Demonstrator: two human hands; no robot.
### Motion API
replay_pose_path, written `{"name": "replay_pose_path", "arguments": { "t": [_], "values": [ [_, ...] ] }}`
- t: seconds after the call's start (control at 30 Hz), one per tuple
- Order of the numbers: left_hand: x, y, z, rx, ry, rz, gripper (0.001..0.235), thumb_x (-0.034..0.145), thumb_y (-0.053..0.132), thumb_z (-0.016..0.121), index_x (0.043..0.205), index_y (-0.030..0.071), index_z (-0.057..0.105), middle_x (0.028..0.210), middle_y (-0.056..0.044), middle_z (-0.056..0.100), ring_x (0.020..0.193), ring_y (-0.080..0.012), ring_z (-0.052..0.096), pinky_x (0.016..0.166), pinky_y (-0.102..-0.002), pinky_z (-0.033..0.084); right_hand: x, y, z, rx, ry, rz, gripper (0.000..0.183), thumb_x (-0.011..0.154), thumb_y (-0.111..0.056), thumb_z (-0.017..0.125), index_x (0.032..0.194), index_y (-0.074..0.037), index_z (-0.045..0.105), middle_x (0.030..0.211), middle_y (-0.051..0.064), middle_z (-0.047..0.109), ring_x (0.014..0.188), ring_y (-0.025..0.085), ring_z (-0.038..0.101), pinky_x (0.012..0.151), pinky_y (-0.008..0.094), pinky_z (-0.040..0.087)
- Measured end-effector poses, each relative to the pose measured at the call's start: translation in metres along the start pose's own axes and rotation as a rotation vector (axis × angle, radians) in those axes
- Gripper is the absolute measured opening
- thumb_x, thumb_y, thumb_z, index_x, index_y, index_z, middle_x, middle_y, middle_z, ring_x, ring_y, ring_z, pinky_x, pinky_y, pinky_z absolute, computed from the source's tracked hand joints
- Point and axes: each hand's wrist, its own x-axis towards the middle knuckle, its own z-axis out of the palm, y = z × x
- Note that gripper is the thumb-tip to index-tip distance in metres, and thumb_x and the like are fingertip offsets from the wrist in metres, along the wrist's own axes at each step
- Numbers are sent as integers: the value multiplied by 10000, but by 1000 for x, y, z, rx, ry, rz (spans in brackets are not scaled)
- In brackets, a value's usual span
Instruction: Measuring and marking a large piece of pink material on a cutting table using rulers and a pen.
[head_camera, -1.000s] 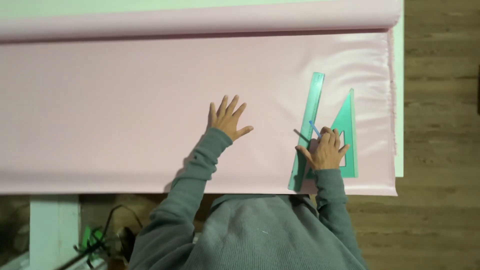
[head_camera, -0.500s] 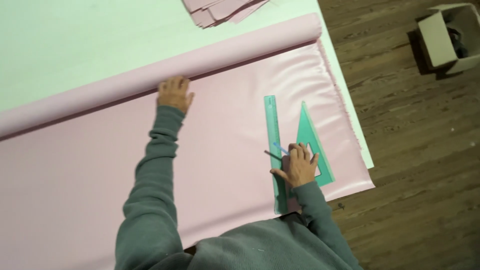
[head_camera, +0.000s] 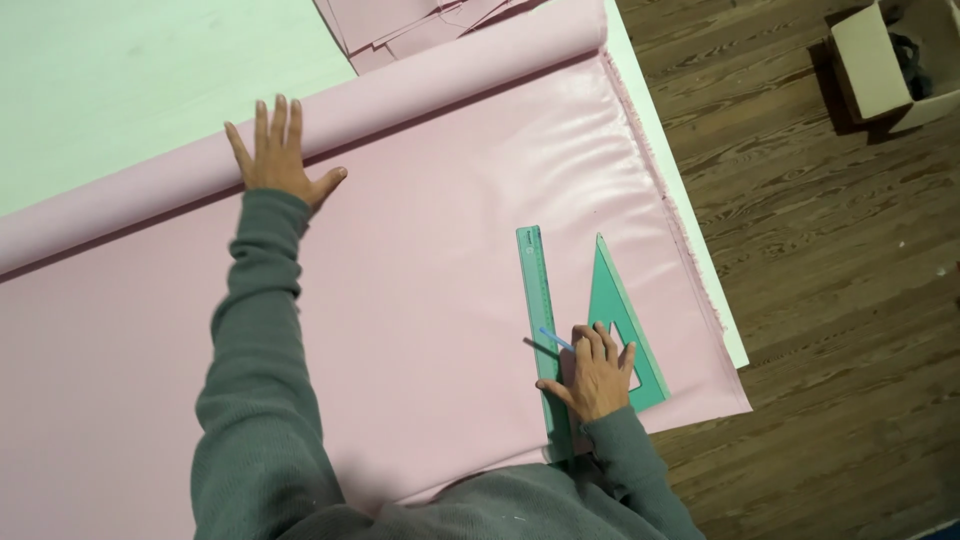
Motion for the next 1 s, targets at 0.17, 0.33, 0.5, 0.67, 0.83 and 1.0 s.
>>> {"name": "replay_pose_path", "arguments": {
  "t": [0.17, 0.33, 0.5, 0.67, 0.83, 1.0],
  "values": [
    [48, -48, 25, -111, -208, -52, 1291, 548, 762, 825, 1597, 168, 362, 1556, -143, 423, 1429, -333, 352, 1186, -617, 183, 6, -1, 1, -9, -26, 25, 1083, 537, -828, 753, 1248, -47, 516, 1466, 30, 415, 1471, 268, 232, 1148, 757, 103],
    [86, -87, 58, -3, -268, -31, 1258, 473, 767, 869, 1534, 186, 525, 1354, -148, 635, 1181, -354, 592, 1093, -548, 376, 6, 2, 7, -31, -67, 54, 1085, 535, -838, 754, 1237, -44, 523, 1474, 30, 403, 1471, 266, 239, 1153, 752, 111],
    [99, -100, 21, 90, -21, 212, 1003, 594, 657, 914, 1415, 162, 619, 1307, -109, 686, 1147, -312, 625, 982, -508, 496, 5, 5, 13, -8, 11, 10, 1032, 534, -820, 753, 1183, -43, 552, 1472, 54, 433, 1445, 296, 278, 1132, 766, 135],
    [105, -147, 64, 15, 242, 260, 685, 763, 383, 804, 1377, 143, 619, 1255, -73, 672, 1122, -247, 627, 1024, -462, 506, 5, 6, 15, -14, 54, -8, 1017, 540, -822, 742, 1148, -28, 557, 1432, 63, 457, 1437, 303, 310, 1134, 765, 152],
    [115, -138, 88, 213, 569, 235, 292, 923, 153, 771, 1176, 205, 636, 1162, 29, 678, 1078, -150, 619, 1007, -332, 506, 7, 7, 16, -12, 35, 0, 1050, 530, -826, 741, 1190, -32, 549, 1428, 65, 458, 1435, 310, 311, 1133, 758, 141],
    [132, -147, 125, 73, 581, -16, 280, 959, 339, 882, 907, 138, 695, 775, -4, 648, 665, -164, 529, 568, -350, 440, 5, 9, 23, 7, 74, -9, 1128, 520, -823, 733, 1294, -30, 526, 1397, 83, 472, 1409, 315, 328, 1120, 763, 139]
  ]
}}
